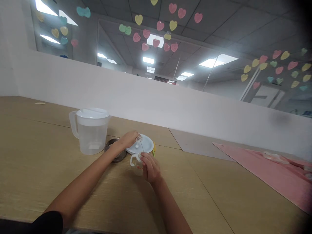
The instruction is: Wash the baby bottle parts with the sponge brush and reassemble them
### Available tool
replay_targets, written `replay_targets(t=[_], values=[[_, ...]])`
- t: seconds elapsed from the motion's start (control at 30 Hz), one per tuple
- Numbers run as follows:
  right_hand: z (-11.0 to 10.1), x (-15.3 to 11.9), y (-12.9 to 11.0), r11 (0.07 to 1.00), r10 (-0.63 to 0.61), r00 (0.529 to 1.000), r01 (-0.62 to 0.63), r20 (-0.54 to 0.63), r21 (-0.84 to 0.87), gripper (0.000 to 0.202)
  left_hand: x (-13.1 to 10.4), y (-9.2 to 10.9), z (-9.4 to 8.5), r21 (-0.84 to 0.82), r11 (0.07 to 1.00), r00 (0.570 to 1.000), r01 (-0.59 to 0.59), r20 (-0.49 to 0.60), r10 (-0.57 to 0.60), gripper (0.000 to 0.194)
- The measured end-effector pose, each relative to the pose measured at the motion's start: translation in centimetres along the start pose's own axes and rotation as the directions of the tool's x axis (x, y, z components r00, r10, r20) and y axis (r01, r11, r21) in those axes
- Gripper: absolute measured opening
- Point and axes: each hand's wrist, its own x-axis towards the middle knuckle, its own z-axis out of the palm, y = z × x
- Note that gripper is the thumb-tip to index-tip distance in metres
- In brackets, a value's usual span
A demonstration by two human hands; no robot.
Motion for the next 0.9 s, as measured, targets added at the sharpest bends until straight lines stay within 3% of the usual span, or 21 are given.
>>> replay_targets(t=[0.13, 0.4, 0.77, 0.9], values=[[0.1, -0.2, 0.1, 0.999, 0.040, 0.999, -0.040, -0.009, 0.007, 0.024, -0.1, 1.3, -0.8, 0.036, 0.999, 0.999, -0.027, 0.024, 0.026, 0.024], [0.4, -0.4, 0.1, 0.992, 0.123, 0.982, -0.127, -0.145, -0.016, 0.025, -0.1, 3.2, -0.9, 0.197, 0.980, 0.999, -0.033, 0.046, 0.025, 0.024], [1.0, -0.6, 1.0, 0.986, 0.079, 0.993, -0.092, -0.091, -0.141, 0.025, -0.4, 5.6, -1.7, 0.306, 0.932, 0.981, -0.195, 0.048, 0.189, 0.018], [1.0, -0.5, 1.2, 0.979, 0.108, 0.990, -0.122, -0.093, -0.165, 0.023, -0.5, 6.0, -1.8, 0.276, 0.942, 0.981, -0.191, 0.075, 0.178, 0.019]])
